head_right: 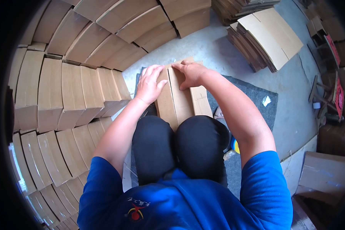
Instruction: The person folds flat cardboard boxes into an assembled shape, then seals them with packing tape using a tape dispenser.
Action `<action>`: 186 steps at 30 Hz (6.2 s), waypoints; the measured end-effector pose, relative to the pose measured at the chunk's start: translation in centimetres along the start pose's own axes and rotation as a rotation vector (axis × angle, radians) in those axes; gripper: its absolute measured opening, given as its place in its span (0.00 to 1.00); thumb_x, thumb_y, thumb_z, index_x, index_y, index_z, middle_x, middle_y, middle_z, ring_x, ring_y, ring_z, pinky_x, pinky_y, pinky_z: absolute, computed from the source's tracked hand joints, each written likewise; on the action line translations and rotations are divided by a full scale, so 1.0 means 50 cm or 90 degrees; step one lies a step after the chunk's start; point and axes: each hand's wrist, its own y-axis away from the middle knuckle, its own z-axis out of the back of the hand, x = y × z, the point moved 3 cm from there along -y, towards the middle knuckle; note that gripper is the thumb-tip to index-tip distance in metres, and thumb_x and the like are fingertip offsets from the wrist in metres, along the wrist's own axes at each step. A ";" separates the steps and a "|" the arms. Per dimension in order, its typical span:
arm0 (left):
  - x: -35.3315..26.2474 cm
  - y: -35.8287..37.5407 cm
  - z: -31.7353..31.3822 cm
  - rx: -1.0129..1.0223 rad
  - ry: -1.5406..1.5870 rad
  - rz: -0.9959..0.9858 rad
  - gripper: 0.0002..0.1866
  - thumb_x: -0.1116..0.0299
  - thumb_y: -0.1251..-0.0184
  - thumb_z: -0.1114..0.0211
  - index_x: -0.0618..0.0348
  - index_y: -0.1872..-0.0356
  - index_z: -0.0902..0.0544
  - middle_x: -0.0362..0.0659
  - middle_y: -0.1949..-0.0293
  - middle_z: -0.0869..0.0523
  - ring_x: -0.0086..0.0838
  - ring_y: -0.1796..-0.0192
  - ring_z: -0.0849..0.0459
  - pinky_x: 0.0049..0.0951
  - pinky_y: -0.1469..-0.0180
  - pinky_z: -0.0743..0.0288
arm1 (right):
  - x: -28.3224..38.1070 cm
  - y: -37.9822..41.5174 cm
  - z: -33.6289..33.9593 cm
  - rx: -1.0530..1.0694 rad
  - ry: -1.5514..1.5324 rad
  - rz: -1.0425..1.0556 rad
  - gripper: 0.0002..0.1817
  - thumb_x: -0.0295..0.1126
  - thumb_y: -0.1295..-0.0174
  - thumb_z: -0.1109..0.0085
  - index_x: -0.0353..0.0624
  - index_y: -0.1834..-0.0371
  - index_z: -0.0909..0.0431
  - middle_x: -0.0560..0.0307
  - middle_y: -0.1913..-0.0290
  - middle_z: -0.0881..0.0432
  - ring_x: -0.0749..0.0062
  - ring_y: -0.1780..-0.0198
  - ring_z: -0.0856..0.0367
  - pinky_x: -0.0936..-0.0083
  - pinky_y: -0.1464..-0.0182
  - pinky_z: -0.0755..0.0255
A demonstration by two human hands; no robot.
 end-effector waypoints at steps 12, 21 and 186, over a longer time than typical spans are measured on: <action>0.071 -0.024 -0.073 0.191 0.251 0.159 0.31 0.57 0.27 0.36 0.59 0.28 0.30 0.55 0.31 0.31 0.46 0.27 0.31 0.37 0.26 0.36 | -0.010 0.003 -0.079 -0.160 -0.208 -0.050 0.49 0.49 0.40 0.30 0.46 0.20 0.46 0.40 0.28 0.32 0.46 0.29 0.30 0.62 0.28 0.34; 0.063 -0.021 -0.077 0.211 0.217 0.132 0.32 0.57 0.29 0.36 0.58 0.27 0.30 0.58 0.30 0.31 0.48 0.30 0.27 0.38 0.28 0.33 | -0.015 0.004 -0.086 -0.177 -0.236 -0.049 0.49 0.48 0.41 0.28 0.40 0.22 0.44 0.37 0.31 0.30 0.44 0.31 0.28 0.61 0.29 0.32; 0.182 0.080 -0.312 0.103 1.111 0.739 0.39 0.33 0.29 0.48 0.50 0.27 0.31 0.46 0.26 0.31 0.38 0.26 0.32 0.37 0.26 0.40 | -0.053 0.035 -0.215 0.033 0.384 -0.198 0.33 0.31 0.32 0.53 0.34 0.24 0.43 0.52 0.65 0.13 0.59 0.62 0.13 0.59 0.51 0.32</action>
